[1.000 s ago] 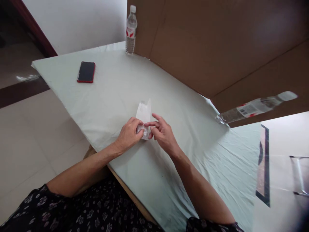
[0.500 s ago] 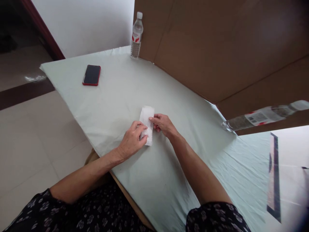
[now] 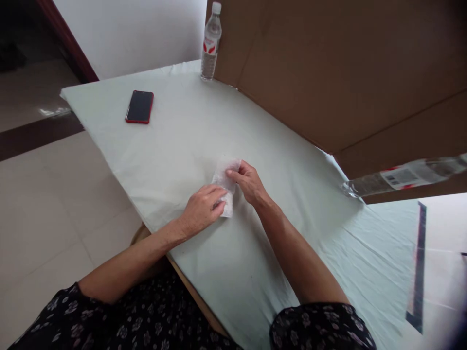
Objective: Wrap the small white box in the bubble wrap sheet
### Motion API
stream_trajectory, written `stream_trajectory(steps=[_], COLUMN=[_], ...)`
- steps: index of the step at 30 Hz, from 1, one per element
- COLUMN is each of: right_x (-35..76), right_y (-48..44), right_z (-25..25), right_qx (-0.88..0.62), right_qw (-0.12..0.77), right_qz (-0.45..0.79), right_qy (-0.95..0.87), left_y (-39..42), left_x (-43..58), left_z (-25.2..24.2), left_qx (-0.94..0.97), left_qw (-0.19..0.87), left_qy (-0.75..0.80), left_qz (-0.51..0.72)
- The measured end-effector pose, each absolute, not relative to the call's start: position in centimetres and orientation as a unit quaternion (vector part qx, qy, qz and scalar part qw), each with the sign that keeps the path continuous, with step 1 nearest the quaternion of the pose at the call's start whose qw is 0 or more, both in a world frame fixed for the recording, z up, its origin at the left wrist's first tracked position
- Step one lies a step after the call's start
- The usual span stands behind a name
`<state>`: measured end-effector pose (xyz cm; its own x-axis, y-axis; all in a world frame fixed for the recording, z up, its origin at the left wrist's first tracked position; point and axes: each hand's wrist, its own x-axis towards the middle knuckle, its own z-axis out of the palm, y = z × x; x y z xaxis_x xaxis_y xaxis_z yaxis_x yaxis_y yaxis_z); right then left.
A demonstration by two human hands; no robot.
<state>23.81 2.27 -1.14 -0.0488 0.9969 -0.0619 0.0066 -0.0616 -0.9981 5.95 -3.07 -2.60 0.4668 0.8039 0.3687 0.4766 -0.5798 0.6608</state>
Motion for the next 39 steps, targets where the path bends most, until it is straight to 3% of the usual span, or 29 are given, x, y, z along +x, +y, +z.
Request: stream_trajectory(steps=[9,15,26,31,35,39], right_x=[23.7,23.5,25.0,24.9,24.9,25.3], right_y=[-2.6,-5.8,-7.0,-7.1,-6.0,-4.1], right_z=[0.4,-0.8,-2.7,-4.2,-3.6,-1.5], right_qx=[-0.482,-0.472,-0.406,-0.383,-0.431,-0.484], right_qw=[0.428,0.399,0.382,0.364,0.367,0.393], right_qz=[0.431,0.312,0.253,0.204,0.24,0.402], right_qy=[-0.632,-0.722,-0.791,-0.824,-0.789,-0.671], left_y=[-3.8,-2.9,-2.6,-2.4,-1.5,0.2], left_x=[6.2,5.5,2.9,0.5,1.5,3.1], left_z=[-3.0,-3.4,-2.2,-2.3,-2.8,-1.5], left_qx=[0.75,0.783,0.82,0.882,0.866,0.774], left_qw=[0.219,0.256,0.331,0.294,0.297,0.429], left_qy=[0.482,0.428,0.355,0.27,0.293,0.365], left_qz=[0.396,0.371,0.305,0.251,0.274,0.288])
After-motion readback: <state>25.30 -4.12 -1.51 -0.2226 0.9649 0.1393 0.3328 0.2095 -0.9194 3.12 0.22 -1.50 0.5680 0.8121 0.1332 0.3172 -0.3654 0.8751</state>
